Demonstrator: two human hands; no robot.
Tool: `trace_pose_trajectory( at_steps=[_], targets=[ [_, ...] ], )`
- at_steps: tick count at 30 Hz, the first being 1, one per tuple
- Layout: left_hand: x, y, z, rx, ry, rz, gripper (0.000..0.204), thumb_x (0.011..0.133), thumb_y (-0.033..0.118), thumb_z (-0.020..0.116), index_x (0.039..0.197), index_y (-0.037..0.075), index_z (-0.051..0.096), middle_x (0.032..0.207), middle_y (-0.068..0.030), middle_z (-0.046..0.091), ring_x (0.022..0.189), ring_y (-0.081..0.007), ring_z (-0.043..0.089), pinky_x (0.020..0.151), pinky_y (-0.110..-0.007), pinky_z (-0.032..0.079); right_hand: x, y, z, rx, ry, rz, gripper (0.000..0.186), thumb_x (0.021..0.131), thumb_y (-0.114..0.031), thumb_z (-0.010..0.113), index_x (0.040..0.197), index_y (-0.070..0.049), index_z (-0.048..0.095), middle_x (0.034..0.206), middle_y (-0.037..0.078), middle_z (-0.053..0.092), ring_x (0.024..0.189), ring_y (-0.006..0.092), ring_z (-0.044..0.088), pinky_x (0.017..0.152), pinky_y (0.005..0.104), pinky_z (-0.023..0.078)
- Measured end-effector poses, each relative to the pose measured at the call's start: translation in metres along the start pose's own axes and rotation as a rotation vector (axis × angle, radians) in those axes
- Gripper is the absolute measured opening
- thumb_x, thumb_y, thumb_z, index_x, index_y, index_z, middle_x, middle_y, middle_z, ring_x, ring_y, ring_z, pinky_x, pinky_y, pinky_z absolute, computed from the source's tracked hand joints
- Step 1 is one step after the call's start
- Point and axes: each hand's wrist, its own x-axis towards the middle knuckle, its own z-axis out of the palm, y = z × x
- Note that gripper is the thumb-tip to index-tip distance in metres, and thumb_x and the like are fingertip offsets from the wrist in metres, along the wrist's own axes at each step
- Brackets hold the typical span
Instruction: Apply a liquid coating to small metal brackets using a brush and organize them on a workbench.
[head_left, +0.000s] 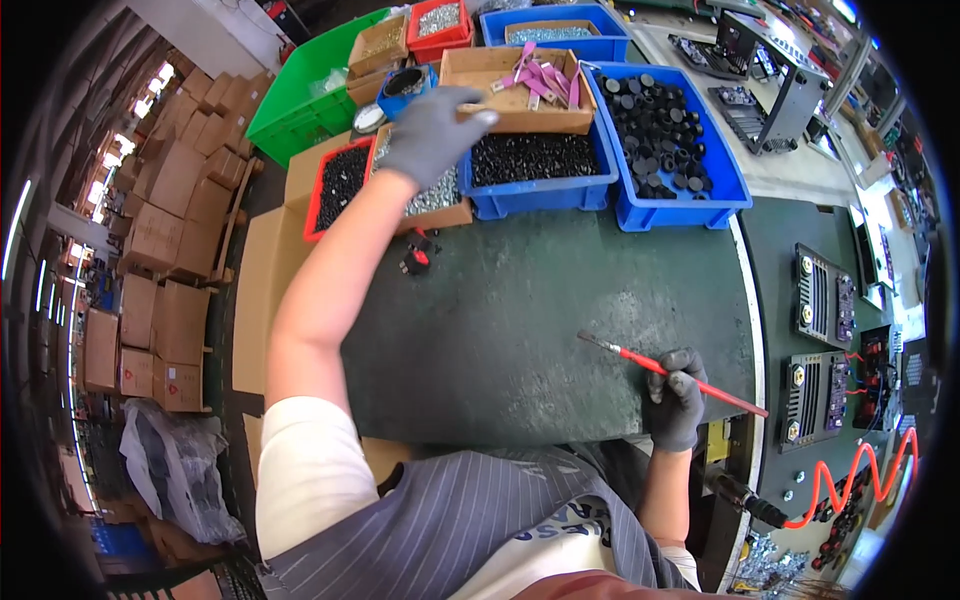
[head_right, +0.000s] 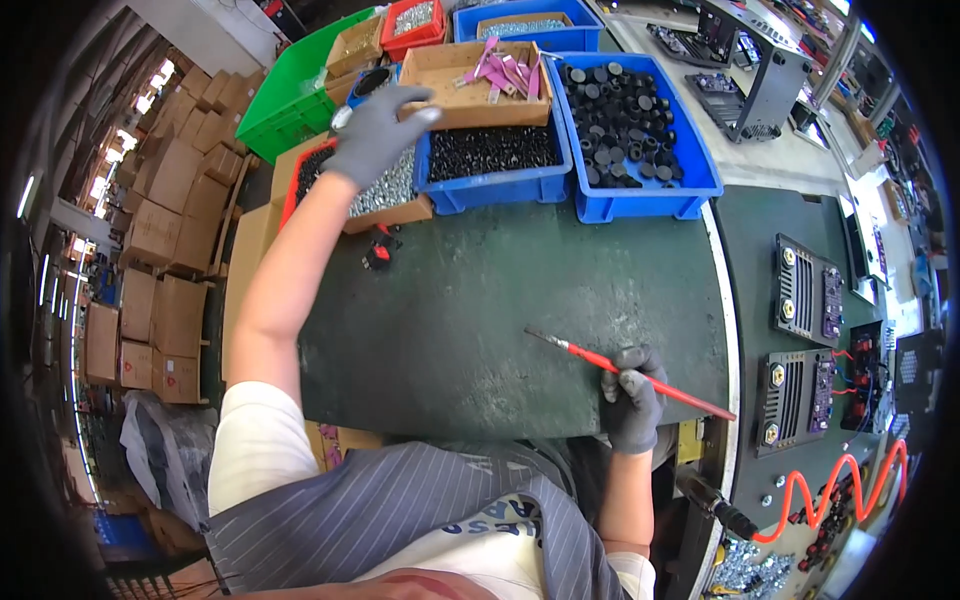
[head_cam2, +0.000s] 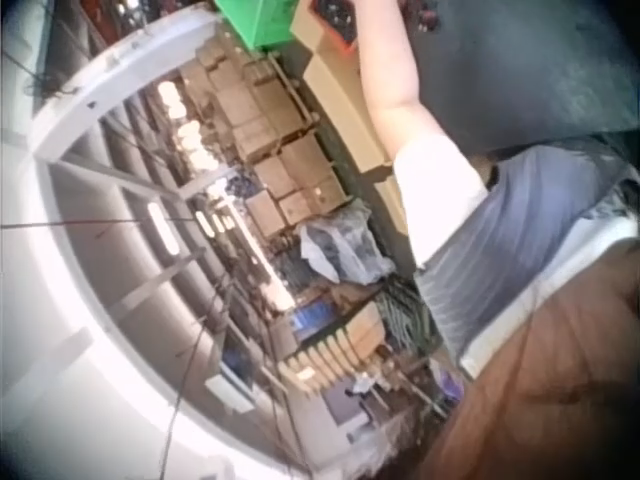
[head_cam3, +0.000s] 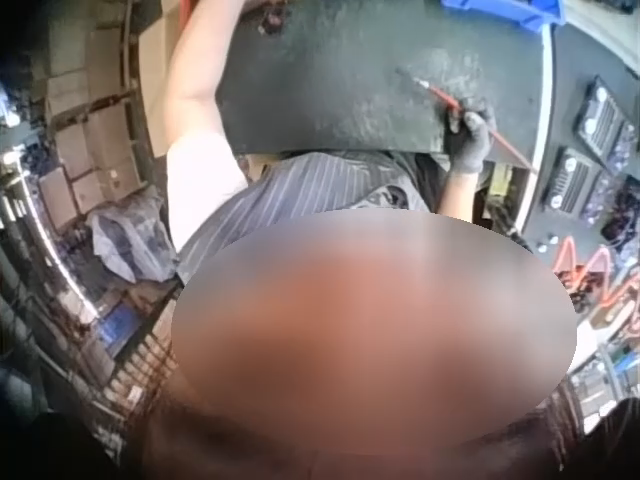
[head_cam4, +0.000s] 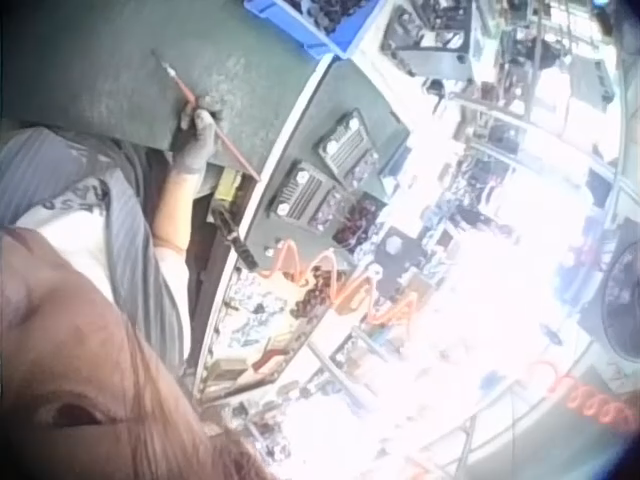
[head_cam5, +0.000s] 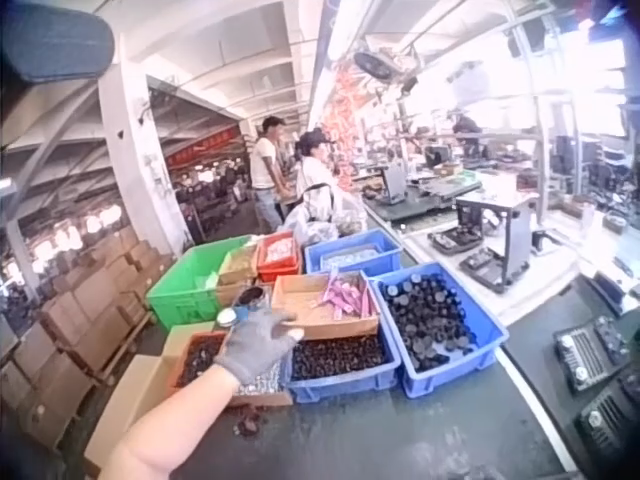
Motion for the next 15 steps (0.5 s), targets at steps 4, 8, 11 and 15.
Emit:
trace_pose_trajectory(
  at_steps=[4,8,11,15],
  targets=[
    [-0.095,-0.069,-0.071,0.187,0.157,0.044,0.035,0.080,0.026,0.062,0.110,0.008,0.059,0.107,-0.0089,0.060,0.102,-0.0226,0.055,0.091,-0.031,0.041,0.008,0.003,0.000,-0.008,-0.019,0.036,0.019,0.071,-0.012,0.054,0.087,-0.002,0.052,0.067,0.007,0.049,0.053,0.0140,0.043,0.049,0.0242,0.034],
    [-0.229,-0.113,-0.158,0.465,0.243,-0.552,0.042,0.078,0.036,0.061,0.110,0.008,0.059,0.112,-0.0128,0.057,0.106,-0.0277,0.052,0.091,-0.036,0.040,0.010,0.003,-0.015,-0.102,-0.094,-0.023,0.022,0.075,-0.018,0.056,0.090,-0.002,0.054,0.069,0.005,0.047,0.057,0.0135,0.040,0.052,0.0248,0.032],
    [-0.396,-0.188,-0.205,0.509,0.293,-0.885,0.048,0.077,0.038,0.061,0.114,0.006,0.057,0.114,-0.0171,0.057,0.105,-0.0332,0.054,0.089,-0.037,0.042,0.019,0.002,-0.036,0.000,-0.165,-0.004,0.036,0.078,-0.020,0.053,0.107,0.001,0.058,0.073,0.006,0.046,0.067,0.0137,0.041,0.053,0.0226,0.032],
    [-0.578,-0.143,-0.176,0.536,-0.048,-1.598,0.061,0.076,0.047,0.056,0.121,0.007,0.049,0.120,-0.0216,0.052,0.111,-0.0345,0.050,0.092,-0.040,0.041,0.020,-0.004,-0.028,-0.033,-0.297,0.040,0.030,0.081,-0.021,0.053,0.101,0.000,0.060,0.072,0.005,0.045,0.063,0.0130,0.038,0.054,0.0232,0.031]
  ],
)
